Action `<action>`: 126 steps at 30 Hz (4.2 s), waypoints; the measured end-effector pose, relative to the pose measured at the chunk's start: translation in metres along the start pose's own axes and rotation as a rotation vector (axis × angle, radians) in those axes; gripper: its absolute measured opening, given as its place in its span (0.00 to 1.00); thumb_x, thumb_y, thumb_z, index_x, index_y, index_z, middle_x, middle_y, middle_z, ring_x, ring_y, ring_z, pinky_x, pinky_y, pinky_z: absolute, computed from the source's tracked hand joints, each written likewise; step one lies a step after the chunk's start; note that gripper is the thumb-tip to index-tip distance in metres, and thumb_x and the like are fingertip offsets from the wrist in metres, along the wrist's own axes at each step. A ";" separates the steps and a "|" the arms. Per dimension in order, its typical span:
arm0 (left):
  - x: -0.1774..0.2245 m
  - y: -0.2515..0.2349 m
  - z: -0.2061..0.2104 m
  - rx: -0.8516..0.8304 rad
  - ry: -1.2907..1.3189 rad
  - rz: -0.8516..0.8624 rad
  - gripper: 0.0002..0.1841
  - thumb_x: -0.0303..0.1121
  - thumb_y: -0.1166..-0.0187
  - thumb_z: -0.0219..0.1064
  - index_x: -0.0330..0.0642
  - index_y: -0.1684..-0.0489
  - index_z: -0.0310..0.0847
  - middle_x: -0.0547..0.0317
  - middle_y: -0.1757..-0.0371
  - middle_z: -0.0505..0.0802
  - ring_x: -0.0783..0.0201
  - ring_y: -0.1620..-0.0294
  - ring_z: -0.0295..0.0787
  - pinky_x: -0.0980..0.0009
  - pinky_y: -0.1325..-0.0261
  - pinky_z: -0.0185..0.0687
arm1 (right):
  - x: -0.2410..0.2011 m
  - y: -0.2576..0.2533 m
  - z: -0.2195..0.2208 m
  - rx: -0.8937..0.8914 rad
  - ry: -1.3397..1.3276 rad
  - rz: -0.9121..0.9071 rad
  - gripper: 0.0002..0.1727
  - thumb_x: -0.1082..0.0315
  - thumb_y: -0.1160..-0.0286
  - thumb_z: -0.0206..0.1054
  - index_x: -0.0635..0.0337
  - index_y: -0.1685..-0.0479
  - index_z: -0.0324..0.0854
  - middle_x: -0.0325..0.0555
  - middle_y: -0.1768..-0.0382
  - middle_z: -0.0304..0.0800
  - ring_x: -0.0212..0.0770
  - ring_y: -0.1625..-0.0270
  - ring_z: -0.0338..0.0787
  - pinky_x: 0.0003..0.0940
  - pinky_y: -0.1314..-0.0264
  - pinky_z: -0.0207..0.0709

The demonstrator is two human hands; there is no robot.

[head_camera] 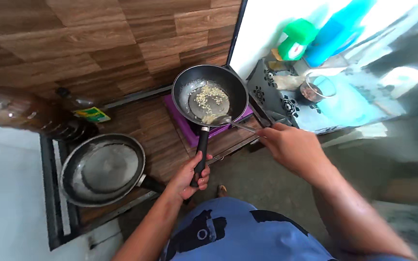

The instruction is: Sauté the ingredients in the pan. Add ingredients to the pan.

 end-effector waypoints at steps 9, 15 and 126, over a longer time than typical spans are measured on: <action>-0.001 0.000 0.001 -0.003 0.043 -0.016 0.24 0.50 0.04 0.39 0.44 0.38 0.75 0.64 0.81 0.76 0.73 0.89 0.71 0.80 0.87 0.71 | -0.029 -0.122 0.055 -0.052 0.031 0.145 0.17 0.62 0.11 0.56 0.51 0.33 0.86 0.66 0.42 0.88 0.71 0.53 0.91 0.70 0.59 0.79; -0.001 -0.001 0.001 -0.005 0.032 -0.010 0.24 0.50 0.04 0.38 0.44 0.37 0.75 0.64 0.81 0.76 0.72 0.89 0.71 0.80 0.87 0.72 | 0.003 -0.119 0.063 -0.096 0.096 0.221 0.18 0.62 0.09 0.54 0.55 0.31 0.82 0.69 0.40 0.86 0.74 0.51 0.91 0.71 0.58 0.80; 0.097 -0.003 -0.003 0.898 -1.828 0.110 0.24 0.47 0.13 0.63 0.36 0.30 0.78 0.32 0.43 0.91 0.32 0.40 0.89 0.34 0.41 0.80 | 0.008 -0.065 0.042 -0.073 -0.057 0.212 0.16 0.60 0.11 0.59 0.51 0.37 0.88 0.62 0.45 0.90 0.68 0.51 0.92 0.68 0.57 0.81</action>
Point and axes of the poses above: each hand's wrist, its own y-axis away from the middle knuckle, its own z-axis out of the palm, x = y × z, the point moved 2 cm from there along -y, towards the middle knuckle
